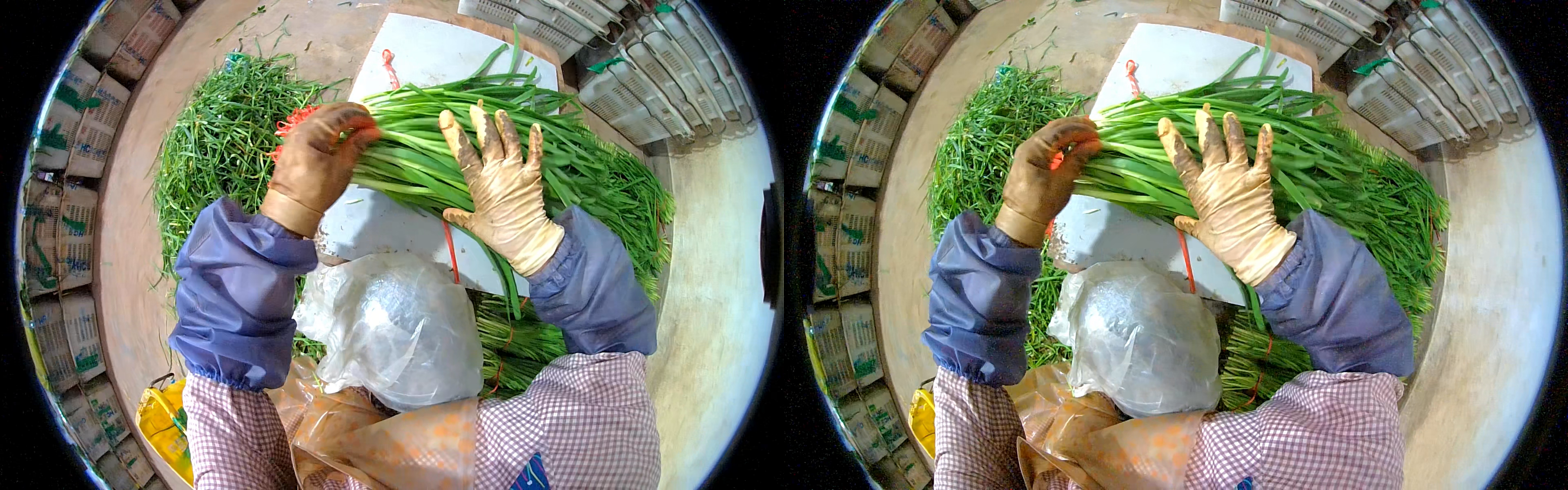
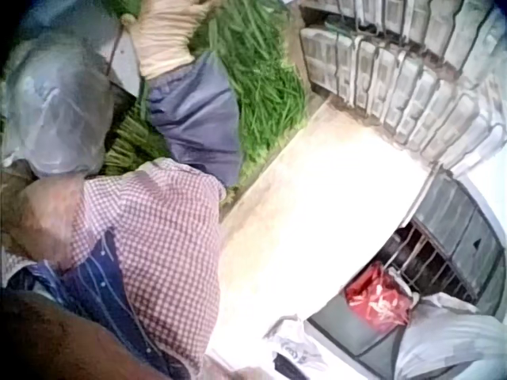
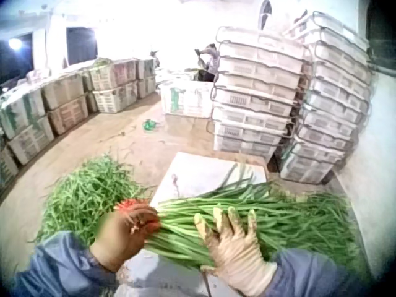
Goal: The person sorts through bunches of greens in a yellow crate, aligns them on a small white board, and secures each bundle with a red tie before placing it on a stack.
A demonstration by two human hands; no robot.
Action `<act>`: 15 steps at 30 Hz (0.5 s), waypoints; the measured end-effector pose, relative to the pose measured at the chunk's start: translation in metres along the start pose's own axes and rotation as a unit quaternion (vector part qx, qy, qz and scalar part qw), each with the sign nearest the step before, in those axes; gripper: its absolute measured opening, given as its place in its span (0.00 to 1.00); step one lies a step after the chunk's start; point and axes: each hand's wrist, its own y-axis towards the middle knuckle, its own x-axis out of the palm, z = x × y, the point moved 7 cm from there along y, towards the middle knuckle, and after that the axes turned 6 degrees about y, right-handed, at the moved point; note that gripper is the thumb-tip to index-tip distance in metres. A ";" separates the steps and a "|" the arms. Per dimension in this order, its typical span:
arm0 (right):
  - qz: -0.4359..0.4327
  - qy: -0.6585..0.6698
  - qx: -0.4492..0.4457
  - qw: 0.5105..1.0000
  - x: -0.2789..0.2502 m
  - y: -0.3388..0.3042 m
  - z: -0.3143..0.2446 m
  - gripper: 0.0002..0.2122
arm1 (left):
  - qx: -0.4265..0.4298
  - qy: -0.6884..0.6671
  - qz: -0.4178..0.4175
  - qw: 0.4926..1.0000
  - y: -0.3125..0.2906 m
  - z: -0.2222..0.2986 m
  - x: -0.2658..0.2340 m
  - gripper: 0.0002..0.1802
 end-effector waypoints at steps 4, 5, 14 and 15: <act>-0.023 0.000 0.006 1.000 0.003 0.001 0.007 0.55 | -0.080 -0.029 -0.003 0.996 -0.013 -0.036 -0.001 0.12; -0.064 0.012 0.014 0.998 0.011 0.005 0.010 0.56 | -0.101 0.015 -0.029 0.994 -0.010 -0.027 -0.002 0.12; -0.016 0.110 -0.108 0.988 0.019 0.027 0.035 0.47 | 0.208 0.356 -0.159 0.897 -0.023 0.072 0.063 0.54; 0.010 0.087 -0.120 0.989 0.013 0.026 0.029 0.46 | 0.214 0.379 -0.161 0.886 -0.029 0.063 0.071 0.54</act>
